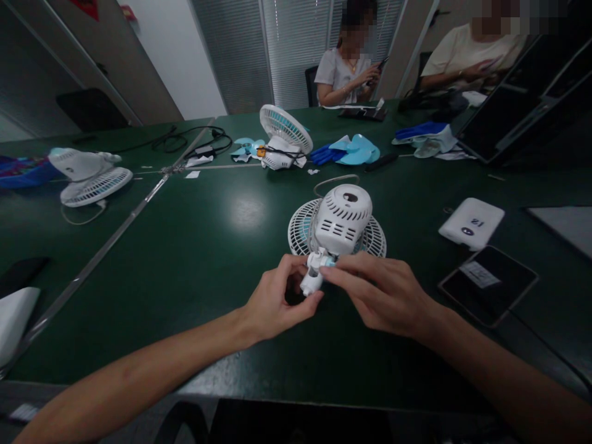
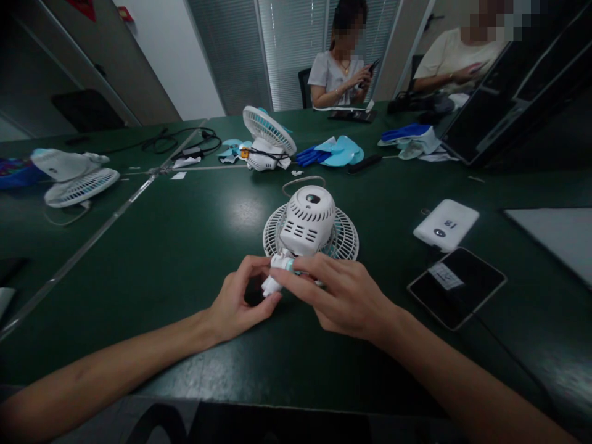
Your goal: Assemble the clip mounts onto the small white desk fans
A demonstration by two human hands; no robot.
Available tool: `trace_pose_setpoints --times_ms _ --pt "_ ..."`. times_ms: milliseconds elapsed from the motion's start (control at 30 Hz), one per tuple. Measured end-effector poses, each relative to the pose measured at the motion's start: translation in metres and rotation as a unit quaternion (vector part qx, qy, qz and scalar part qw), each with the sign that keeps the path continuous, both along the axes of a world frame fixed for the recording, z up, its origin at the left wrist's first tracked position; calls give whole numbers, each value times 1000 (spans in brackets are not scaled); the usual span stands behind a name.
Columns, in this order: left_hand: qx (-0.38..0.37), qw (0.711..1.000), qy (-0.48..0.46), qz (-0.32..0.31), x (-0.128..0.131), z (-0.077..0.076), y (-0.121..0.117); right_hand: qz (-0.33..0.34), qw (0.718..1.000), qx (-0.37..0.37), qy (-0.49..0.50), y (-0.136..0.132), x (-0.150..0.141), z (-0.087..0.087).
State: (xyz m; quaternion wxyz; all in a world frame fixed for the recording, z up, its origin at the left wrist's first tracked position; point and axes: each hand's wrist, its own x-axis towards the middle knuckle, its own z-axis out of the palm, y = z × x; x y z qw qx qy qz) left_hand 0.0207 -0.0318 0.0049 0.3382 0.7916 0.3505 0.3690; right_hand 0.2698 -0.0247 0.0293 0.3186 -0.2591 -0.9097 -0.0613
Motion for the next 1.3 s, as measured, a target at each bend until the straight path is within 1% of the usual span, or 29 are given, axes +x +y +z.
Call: trace_pose_setpoints --times_ms 67,167,267,367,433,533,567,600,700,833,900,967,1067,1133,1300 --pt "-1 1000 -1 4 -1 -1 0 14 1000 19 -8 1 1 0" --pt "-1 1000 -2 4 0 0 0 -14 1000 20 14 2 0 -5" --pt "5 1000 5 -1 0 0 0 -53 998 -5 32 2 -5 -13" --pt "11 1000 0 4 1 1 0 -63 997 -26 42 1 -7 -13" --pt "11 1000 -3 9 1 0 0 -46 998 -9 43 0 -6 -8" --pt "4 1000 -2 14 0 0 0 9 999 26 20 0 -2 -1" --pt "1 1000 -3 15 -1 -1 0 17 999 31 12 0 -1 0" --pt "-1 1000 -3 16 -1 -1 1 14 999 31 9 1 -1 0" --pt "3 1000 -4 13 -1 -1 1 -23 999 17 20 2 -3 -4" --pt "11 1000 3 8 0 -1 1 -46 997 -35 45 2 -10 -11" --pt "13 1000 5 11 0 -1 0 -55 996 -45 58 1 -11 -12" --pt "13 1000 6 15 0 -1 0 -51 997 -22 61 0 -9 -10" --pt "16 1000 5 15 0 -2 1 -12 999 18 33 0 -3 -5" --pt "19 1000 5 13 -1 -3 1 -2 1000 19 19 0 -1 -4" --pt "17 1000 6 6 -1 -4 1 -18 999 17 24 2 -4 -6"
